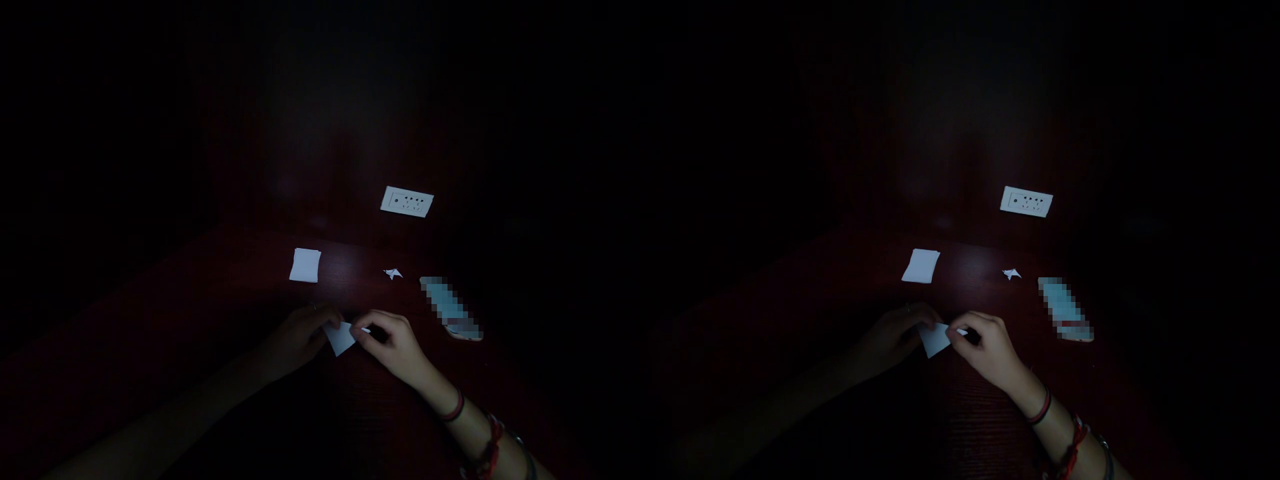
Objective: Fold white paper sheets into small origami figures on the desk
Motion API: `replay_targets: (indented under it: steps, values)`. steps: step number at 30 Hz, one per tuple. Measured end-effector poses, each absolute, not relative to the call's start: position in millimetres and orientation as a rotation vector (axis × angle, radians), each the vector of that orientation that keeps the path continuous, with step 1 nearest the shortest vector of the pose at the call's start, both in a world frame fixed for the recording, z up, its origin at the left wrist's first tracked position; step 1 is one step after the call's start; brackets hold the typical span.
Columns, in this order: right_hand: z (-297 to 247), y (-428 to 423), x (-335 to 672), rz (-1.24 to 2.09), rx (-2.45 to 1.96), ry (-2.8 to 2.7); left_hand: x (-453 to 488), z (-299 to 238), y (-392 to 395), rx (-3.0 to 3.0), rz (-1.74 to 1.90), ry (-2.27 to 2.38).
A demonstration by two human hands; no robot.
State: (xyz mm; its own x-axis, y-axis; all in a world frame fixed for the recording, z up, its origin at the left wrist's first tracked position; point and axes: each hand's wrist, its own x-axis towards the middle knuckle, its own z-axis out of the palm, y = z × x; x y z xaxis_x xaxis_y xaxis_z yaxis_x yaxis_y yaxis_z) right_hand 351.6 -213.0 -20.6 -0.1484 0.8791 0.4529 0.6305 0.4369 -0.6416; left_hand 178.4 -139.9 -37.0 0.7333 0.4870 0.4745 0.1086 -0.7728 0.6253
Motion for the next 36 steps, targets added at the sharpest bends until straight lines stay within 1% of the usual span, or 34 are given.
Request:
replay_targets:
  steps: [4, 10, 14, 18, 22, 31, 36]
  values:
    - [-26, -209, 354, 0.381, -1.325, -1.811, 178, -34, -142, 2.323, 0.768, 0.483]
    - [-23, -210, 356, 0.253, -1.383, -1.805, 175, -21, -140, 2.089, 0.695, 0.523]
    - [-21, -212, 354, 0.252, -1.372, -1.815, 180, -28, -138, 2.048, 0.778, 0.589]
    - [-21, -212, 352, 0.322, -1.345, -1.854, 185, -38, -141, 2.027, 0.816, 0.613]
    - [-22, -212, 349, 0.372, -1.358, -1.922, 186, -36, -146, 2.041, 0.822, 0.652]
    - [-17, -207, 367, 0.329, -1.443, -1.985, 184, -31, -147, 2.034, 0.884, 0.742]
    - [-11, -204, 385, 0.272, -1.479, -1.875, 183, -33, -140, 1.917, 0.879, 0.821]
